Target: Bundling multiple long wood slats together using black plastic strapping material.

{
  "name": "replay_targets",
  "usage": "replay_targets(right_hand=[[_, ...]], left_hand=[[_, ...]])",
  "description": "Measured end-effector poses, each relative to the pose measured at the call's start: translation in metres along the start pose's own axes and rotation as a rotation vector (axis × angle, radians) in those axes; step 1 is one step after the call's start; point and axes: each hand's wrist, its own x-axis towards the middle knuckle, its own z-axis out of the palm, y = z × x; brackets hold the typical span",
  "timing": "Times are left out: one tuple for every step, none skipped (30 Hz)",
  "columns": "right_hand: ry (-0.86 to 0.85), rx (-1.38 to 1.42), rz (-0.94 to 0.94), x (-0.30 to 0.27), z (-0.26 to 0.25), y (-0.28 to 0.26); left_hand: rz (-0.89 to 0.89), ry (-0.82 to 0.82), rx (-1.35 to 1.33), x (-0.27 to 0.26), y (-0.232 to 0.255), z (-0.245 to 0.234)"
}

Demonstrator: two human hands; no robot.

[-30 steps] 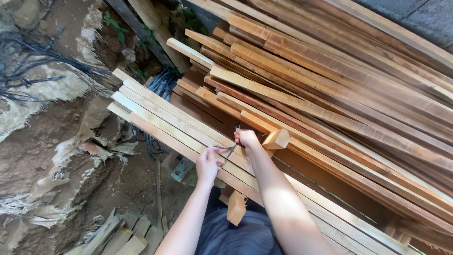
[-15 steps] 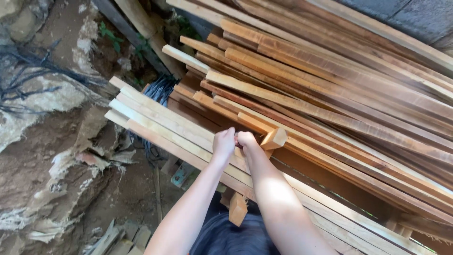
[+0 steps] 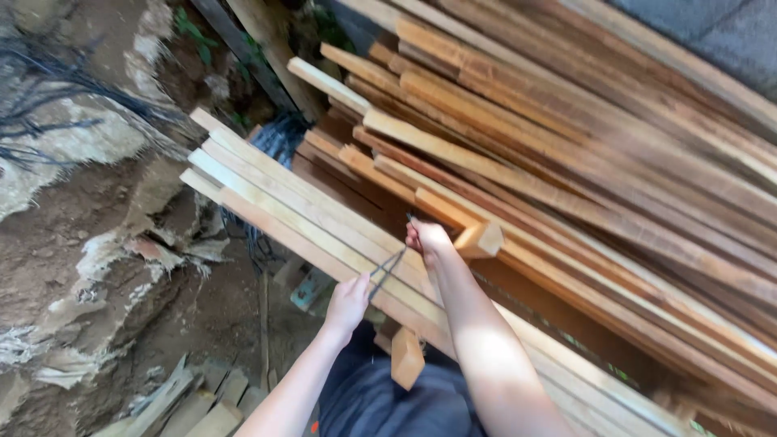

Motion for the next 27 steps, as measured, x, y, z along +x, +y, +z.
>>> replay_targets(right_hand=[[-0.011,-0.002,-0.01,-0.02,0.005,-0.019],[-0.047,-0.03,-0.038,-0.04,0.008,-0.038],[-0.068,-0.059,-0.042,-0.068,0.0,-0.042],[-0.065,-0.061,-0.026,-0.063,-0.001,-0.037],[-0.088,-0.103,-0.09,-0.058,-0.002,-0.035],[-0.111,-0.144,-0.154,-0.054,-0.003,-0.033],[-0.106,-0.139,-0.157,-0.054,-0.004,-0.03],[-0.099,-0.164,-0.17,-0.055,-0.005,-0.027],[-0.097,-0.192,-0.192,-0.055,-0.003,-0.029],[-0.096,-0.19,-0.205,-0.056,0.0,-0.035],[-0.11,-0.217,-0.208,-0.061,-0.001,-0.036],[-0.124,-0.244,-0.211,-0.065,-0.003,-0.036],[-0.122,-0.245,-0.219,-0.068,-0.007,-0.038],[-0.177,-0.328,-0.256,-0.071,-0.011,-0.04],[-0.229,-0.408,-0.29,-0.075,-0.016,-0.04],[-0.224,-0.406,-0.294,-0.073,-0.017,-0.038],[-0.262,-0.386,-0.325,-0.072,-0.019,-0.032],[-0.299,-0.367,-0.357,-0.071,-0.022,-0.026],[-0.293,-0.36,-0.353,-0.076,-0.022,-0.028],[-0.316,-0.46,-0.433,-0.082,-0.022,-0.031],[-0.342,-0.563,-0.511,-0.087,-0.023,-0.034],[-0.34,-0.561,-0.505,-0.085,-0.023,-0.036],[-0.331,-0.586,-0.499,-0.085,-0.021,-0.037],[-0.322,-0.612,-0.492,-0.086,-0.018,-0.038],[-0.326,-0.61,-0.495,-0.088,-0.018,-0.039],[-0.339,-0.624,-0.484,-0.09,-0.018,-0.041],[-0.348,-0.636,-0.477,-0.093,-0.016,-0.043]], left_hand=[[0.011,0.009,-0.004,0.008,0.013,-0.006],[0.024,-0.015,0.098,0.016,0.025,-0.011],[0.008,-0.048,0.206,0.012,0.026,-0.015],[-0.008,-0.05,0.208,0.024,0.03,-0.013],[0.048,-0.032,0.194,0.038,0.036,-0.01],[0.104,-0.014,0.179,0.051,0.042,-0.008],[0.108,-0.02,0.182,0.071,0.04,0.001],[0.137,-0.029,0.199,0.089,0.039,0.01],[0.174,-0.033,0.211,0.111,0.042,0.017],[0.186,-0.034,0.209,0.119,0.058,0.028],[0.233,-0.031,0.211,0.123,0.07,0.038],[0.28,-0.027,0.212,0.127,0.082,0.049],[0.287,-0.029,0.209,0.129,0.09,0.059],[0.299,-0.074,0.304,0.13,0.098,0.07],[0.309,-0.122,0.402,0.131,0.105,0.081],[0.315,-0.126,0.402,0.134,0.109,0.088],[0.314,-0.107,0.419,0.136,0.109,0.095],[0.315,-0.088,0.437,0.137,0.109,0.102],[0.313,-0.095,0.443,0.145,0.101,0.101],[0.303,-0.07,0.416,0.154,0.094,0.099],[0.29,-0.041,0.386,0.161,0.086,0.098],[0.285,-0.045,0.39,0.16,0.088,0.099],[0.314,-0.062,0.411,0.157,0.088,0.099],[0.343,-0.079,0.432,0.154,0.089,0.098],[0.344,-0.075,0.434,0.139,0.101,0.092],[0.303,-0.148,0.407,0.124,0.113,0.086],[0.265,-0.223,0.381,0.11,0.127,0.08]])
